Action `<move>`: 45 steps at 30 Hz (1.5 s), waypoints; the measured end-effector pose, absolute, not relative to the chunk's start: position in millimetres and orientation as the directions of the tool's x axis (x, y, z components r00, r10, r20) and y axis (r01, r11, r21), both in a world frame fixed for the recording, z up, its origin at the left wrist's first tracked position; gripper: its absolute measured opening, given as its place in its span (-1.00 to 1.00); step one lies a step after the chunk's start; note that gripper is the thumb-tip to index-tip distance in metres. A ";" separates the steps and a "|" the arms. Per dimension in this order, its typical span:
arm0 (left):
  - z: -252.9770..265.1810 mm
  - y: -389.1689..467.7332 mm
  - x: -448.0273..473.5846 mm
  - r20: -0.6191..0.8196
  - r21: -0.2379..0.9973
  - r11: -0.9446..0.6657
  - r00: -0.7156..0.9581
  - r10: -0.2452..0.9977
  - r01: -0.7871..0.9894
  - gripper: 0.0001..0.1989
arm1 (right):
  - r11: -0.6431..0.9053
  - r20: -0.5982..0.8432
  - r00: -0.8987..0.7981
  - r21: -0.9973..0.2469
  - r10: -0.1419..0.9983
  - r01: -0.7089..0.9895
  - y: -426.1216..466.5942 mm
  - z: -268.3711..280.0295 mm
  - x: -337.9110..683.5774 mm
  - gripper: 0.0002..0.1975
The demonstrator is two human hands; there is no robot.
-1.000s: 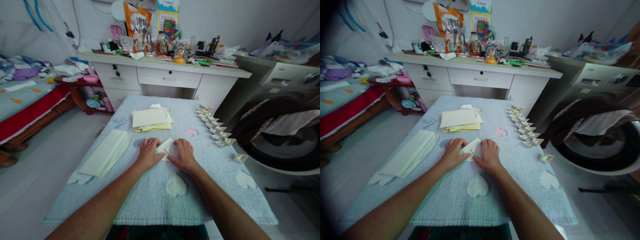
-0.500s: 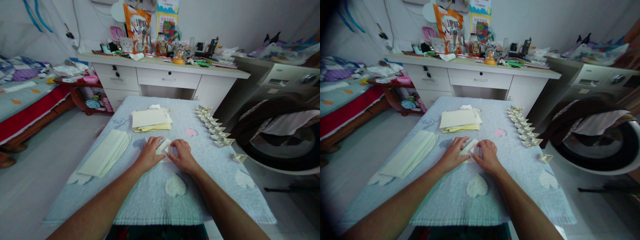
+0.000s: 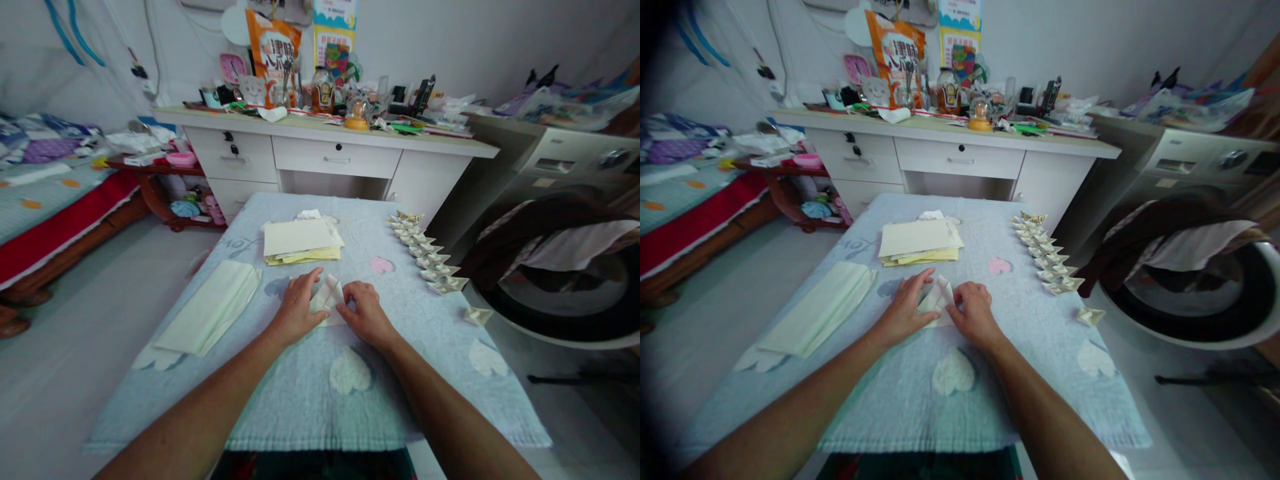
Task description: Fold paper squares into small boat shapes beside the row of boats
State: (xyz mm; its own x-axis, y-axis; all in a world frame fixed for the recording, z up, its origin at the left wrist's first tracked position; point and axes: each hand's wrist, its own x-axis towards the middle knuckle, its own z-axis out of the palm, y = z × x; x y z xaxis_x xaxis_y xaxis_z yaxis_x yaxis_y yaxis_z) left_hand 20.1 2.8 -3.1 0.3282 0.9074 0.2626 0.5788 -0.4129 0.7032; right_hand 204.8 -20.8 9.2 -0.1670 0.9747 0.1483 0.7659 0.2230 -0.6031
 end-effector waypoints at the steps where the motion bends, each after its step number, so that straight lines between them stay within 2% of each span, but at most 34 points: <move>1: -2.6 2.6 20.0 0.254 0.732 -0.407 0.335 0.907 0.546 -0.14 | 0.227 0.143 -0.176 -0.628 0.974 0.744 -20.5 9.9 205.2 -0.96; 7: 1.7 -0.4 20.8 0.088 0.895 -0.243 0.386 0.918 0.374 -0.16 | 0.238 0.179 -0.158 -0.782 0.971 0.576 -18.8 9.1 206.3 -0.95; 13: 6.4 1.7 22.0 0.028 0.979 -0.106 0.405 0.914 0.172 -0.52 | 0.233 0.182 -0.167 -0.901 0.969 0.367 -18.4 10.5 206.1 -0.92; 16: 9.0 1.8 21.1 -0.011 0.986 -0.058 0.403 0.915 0.159 -0.62 | 0.235 0.192 -0.157 -0.915 0.969 0.327 -19.3 14.8 205.6 -0.91; 24: 10.5 0.8 18.0 -0.035 0.978 -0.046 0.383 0.923 0.202 -0.67 | 0.216 0.174 -0.184 -0.946 0.967 0.241 -21.1 19.1 205.7 -0.87; 32: 8.9 0.2 18.5 -0.024 0.996 -0.011 0.373 0.928 0.090 -0.65 | 0.196 0.105 -0.264 -0.918 0.959 0.344 -19.8 15.0 209.0 -0.75; 45: 8.9 -1.0 16.5 -0.050 0.998 0.034 0.402 0.914 0.048 -0.63 | 0.129 0.043 -0.248 -0.930 0.968 0.343 -21.8 18.1 206.6 -0.70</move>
